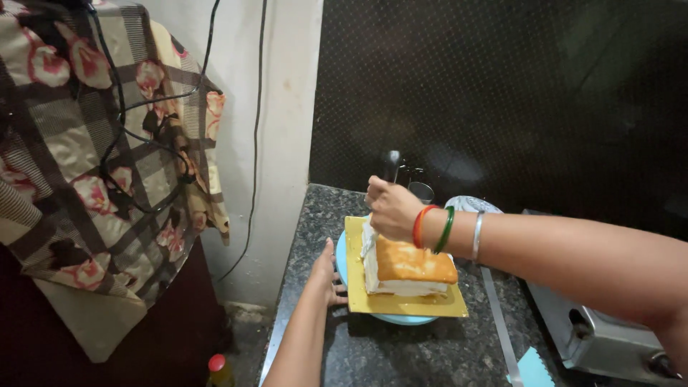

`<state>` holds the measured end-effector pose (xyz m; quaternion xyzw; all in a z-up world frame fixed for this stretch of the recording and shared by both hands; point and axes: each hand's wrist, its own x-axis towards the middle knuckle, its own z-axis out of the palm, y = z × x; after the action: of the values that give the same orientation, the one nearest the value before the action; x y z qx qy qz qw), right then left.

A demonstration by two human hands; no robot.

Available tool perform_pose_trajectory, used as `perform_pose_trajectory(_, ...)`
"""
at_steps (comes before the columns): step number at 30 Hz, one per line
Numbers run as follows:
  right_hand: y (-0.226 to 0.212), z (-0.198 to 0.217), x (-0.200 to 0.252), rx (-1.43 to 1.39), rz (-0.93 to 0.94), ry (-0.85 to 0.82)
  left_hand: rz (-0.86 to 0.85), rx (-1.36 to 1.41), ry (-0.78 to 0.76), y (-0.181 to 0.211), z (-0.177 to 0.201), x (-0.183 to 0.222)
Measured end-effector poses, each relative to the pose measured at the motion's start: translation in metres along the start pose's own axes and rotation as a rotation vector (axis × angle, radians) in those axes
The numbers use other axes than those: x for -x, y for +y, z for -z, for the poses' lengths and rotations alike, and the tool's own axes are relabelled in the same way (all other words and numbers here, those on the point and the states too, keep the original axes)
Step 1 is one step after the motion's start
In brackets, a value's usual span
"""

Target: The person spreads white frosting from a bowl onto the top and sides of a square cake using a spatula, smoothing it across the surface.

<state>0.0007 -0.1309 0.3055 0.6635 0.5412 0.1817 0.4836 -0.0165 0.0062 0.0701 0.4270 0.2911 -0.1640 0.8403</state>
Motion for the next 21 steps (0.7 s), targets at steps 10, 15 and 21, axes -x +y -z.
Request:
perform_pose_trajectory(10, 0.012, 0.049, 0.032, -0.215, 0.116, 0.217, -0.153, 0.172, 0.077, 0.001, 0.023, -0.062)
perform_pose_trajectory(15, 0.001, 0.042, 0.032, -0.027, 0.195, 0.345, -0.013, 0.132, 0.082, 0.008, 0.018, -0.026)
perform_pose_trajectory(21, -0.013, 0.04, 0.028, 0.202, 0.202, 0.345, -0.066, 0.171, 0.042, 0.008, 0.021, -0.029)
